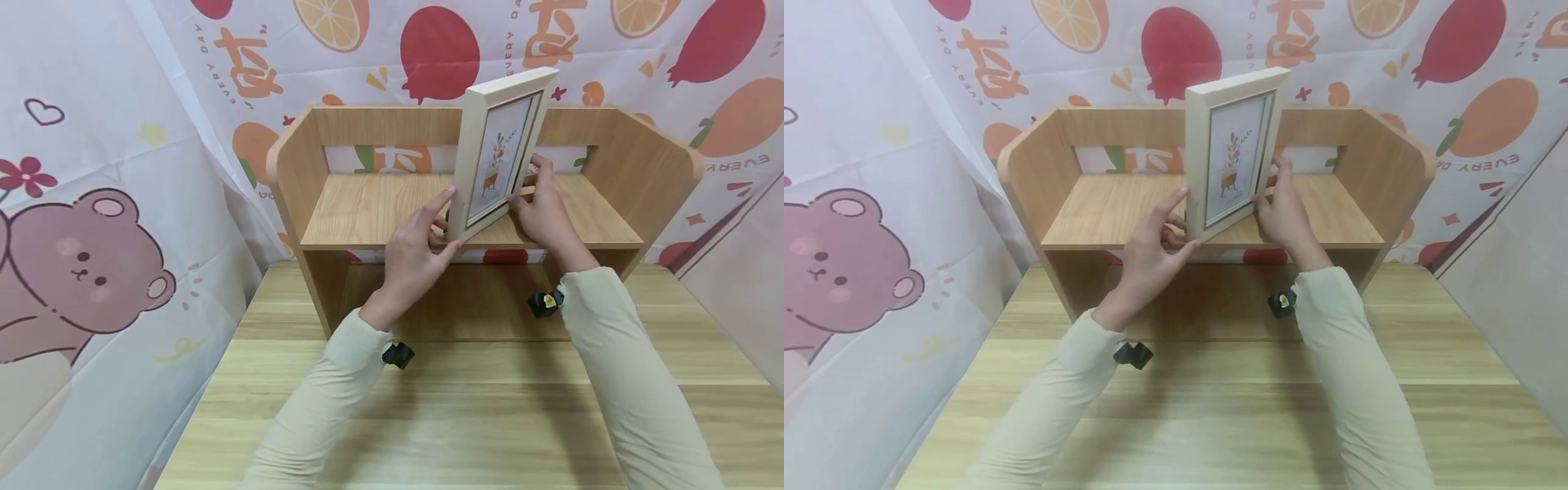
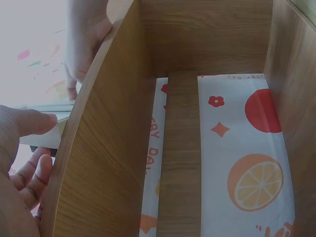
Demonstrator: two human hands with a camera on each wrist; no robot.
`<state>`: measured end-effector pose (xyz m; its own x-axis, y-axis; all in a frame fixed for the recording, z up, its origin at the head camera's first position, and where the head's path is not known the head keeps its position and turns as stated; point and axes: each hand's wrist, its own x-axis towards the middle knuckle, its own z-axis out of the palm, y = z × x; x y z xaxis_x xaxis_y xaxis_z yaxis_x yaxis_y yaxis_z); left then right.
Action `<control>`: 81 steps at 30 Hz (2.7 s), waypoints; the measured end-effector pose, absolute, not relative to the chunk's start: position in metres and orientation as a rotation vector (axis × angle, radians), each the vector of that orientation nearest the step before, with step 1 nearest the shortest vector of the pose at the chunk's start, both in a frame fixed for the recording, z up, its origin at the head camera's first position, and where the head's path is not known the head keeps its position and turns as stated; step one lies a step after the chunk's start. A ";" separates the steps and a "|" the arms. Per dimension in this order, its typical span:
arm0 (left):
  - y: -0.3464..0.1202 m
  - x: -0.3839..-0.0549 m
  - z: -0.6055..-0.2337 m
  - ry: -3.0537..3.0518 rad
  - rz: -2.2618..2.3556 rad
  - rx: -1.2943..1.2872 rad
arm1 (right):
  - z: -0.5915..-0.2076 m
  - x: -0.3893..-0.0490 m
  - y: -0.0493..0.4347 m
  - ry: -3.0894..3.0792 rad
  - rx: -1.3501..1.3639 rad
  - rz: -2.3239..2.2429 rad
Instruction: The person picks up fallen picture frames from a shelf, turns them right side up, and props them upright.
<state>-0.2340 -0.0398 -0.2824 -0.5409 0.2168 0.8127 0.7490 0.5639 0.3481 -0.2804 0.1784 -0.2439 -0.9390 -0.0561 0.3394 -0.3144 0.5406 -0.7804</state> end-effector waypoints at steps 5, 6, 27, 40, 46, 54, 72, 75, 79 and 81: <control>-0.036 -0.236 -0.285 -2.043 -0.895 -0.758 | -0.244 -0.283 0.179 -2.519 0.324 1.350; -0.035 -0.236 -0.286 -2.041 -0.893 -0.753 | -0.244 -0.283 0.179 -2.519 0.330 1.350; -0.031 -0.237 -0.291 -2.023 -0.817 -0.722 | -0.246 -0.292 0.180 -2.523 0.352 1.357; -0.028 -0.241 -0.291 -2.017 -0.742 -0.705 | -0.244 -0.294 0.183 -2.548 0.367 1.362; -0.026 -0.242 -0.293 -2.005 -0.720 -0.687 | -0.244 -0.295 0.183 -2.562 0.351 1.365; -0.025 -0.244 -0.297 -2.008 -0.706 -0.650 | -0.245 -0.291 0.182 -2.589 0.371 1.267; -0.025 -0.242 -0.296 -2.002 -0.695 -0.650 | -0.185 -0.245 0.187 -2.611 0.411 1.141; -0.025 -0.242 -0.296 -1.993 -0.696 -0.654 | -0.166 -0.232 0.186 -2.541 0.413 1.095; -0.024 -0.242 -0.296 -1.989 -0.709 -0.664 | -0.150 -0.220 0.183 -2.437 0.485 1.075; -0.024 -0.242 -0.295 -1.991 -0.713 -0.667 | -0.145 -0.216 0.179 -2.405 0.523 1.069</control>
